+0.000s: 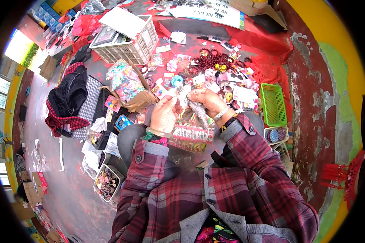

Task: The person sits on the ground and handles various small items, including hair accessories and packaged goods, picking them up and placing them into a green basket. The person also handles a roll of tape and a small white box during the process.

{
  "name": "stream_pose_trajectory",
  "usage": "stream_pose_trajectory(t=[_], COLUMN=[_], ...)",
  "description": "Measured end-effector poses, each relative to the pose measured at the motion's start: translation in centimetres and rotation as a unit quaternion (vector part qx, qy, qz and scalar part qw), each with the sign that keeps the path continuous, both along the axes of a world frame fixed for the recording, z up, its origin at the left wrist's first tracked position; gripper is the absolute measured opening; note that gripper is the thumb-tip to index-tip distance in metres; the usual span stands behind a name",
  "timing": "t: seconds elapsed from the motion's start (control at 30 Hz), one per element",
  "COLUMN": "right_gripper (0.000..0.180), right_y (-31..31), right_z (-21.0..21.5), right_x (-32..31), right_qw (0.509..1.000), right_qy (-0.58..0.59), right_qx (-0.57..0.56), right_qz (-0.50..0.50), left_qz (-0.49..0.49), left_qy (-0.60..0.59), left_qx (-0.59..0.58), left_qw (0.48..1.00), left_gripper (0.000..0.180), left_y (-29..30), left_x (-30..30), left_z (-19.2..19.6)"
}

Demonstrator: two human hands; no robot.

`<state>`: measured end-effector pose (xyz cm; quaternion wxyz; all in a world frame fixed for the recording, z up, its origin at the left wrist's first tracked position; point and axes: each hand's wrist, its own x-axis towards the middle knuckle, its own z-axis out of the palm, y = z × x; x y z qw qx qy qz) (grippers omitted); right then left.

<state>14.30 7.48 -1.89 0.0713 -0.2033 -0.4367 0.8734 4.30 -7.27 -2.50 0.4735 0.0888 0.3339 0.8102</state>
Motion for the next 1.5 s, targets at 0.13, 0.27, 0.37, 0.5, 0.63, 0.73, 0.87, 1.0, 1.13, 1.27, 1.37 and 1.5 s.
stream_pose_trajectory(t=[0.13, 0.27, 0.37, 0.5, 0.63, 0.73, 0.87, 1.0, 1.13, 1.27, 1.37, 1.5], right_gripper=[0.012, 0.012, 0.013, 0.012, 0.013, 0.015, 0.016, 0.013, 0.014, 0.016, 0.014, 0.014], right_y=[0.1, -0.1, -0.1, -0.3, -0.8, -0.9, -1.0, -1.1, -1.1, -0.8, -0.9, -1.0], right_z=[-0.3, -0.2, -0.3, -0.2, 0.0, -0.2, -0.3, -0.1, 0.0, -0.2, -0.3, -0.1], right_x=[0.0, 0.1, 0.0, 0.0, -0.1, -0.2, -0.3, -0.3, -0.2, -0.3, -0.3, -0.2], right_qw=[1.000, 1.000, 0.999, 0.996, 0.993, 0.991, 0.987, 0.988, 0.987, 0.987, 0.990, 0.990], right_qy=[-0.003, 0.005, -0.001, -0.024, -0.021, -0.020, -0.028, -0.059, -0.048, -0.030, -0.044, -0.061], right_qx=[-0.012, 0.012, 0.039, 0.077, 0.114, 0.134, 0.159, 0.145, 0.150, 0.159, 0.130, 0.125], right_qz=[0.013, 0.023, 0.031, 0.039, 0.016, 0.009, 0.005, -0.016, -0.024, -0.019, -0.013, -0.011], left_qz=[0.006, 0.021, 0.118, 0.177, 0.192, 0.201, 0.237, 0.214, 0.204, 0.195, 0.193, 0.187], left_qy=[0.020, 0.021, 0.110, 0.141, 0.102, 0.110, 0.139, 0.149, 0.130, 0.109, 0.117, 0.106], left_qx=[-0.009, -0.052, -0.063, -0.084, -0.074, -0.083, -0.079, -0.088, -0.100, -0.109, -0.089, -0.074], left_qw=[1.000, 0.998, 0.985, 0.970, 0.973, 0.970, 0.958, 0.961, 0.965, 0.969, 0.970, 0.974], left_gripper=[0.011, 0.007, 0.009, 0.017, 0.018, 0.017, 0.015, 0.013, 0.012, 0.012, 0.011, 0.013], left_y=[-0.1, 0.1, 0.5, 0.7, 1.0, 1.0, 1.0, 0.9, 1.1, 0.9, 0.9, 0.8], left_x=[-0.2, -0.1, 0.2, 0.5, 1.1, 1.1, 0.9, 1.0, 1.6, 1.6, 1.3, 1.1], left_z=[-0.1, 0.1, -0.7, -1.2, -0.7, -1.1, -2.5, -2.8, -2.2, -2.1, -2.8, -3.4])
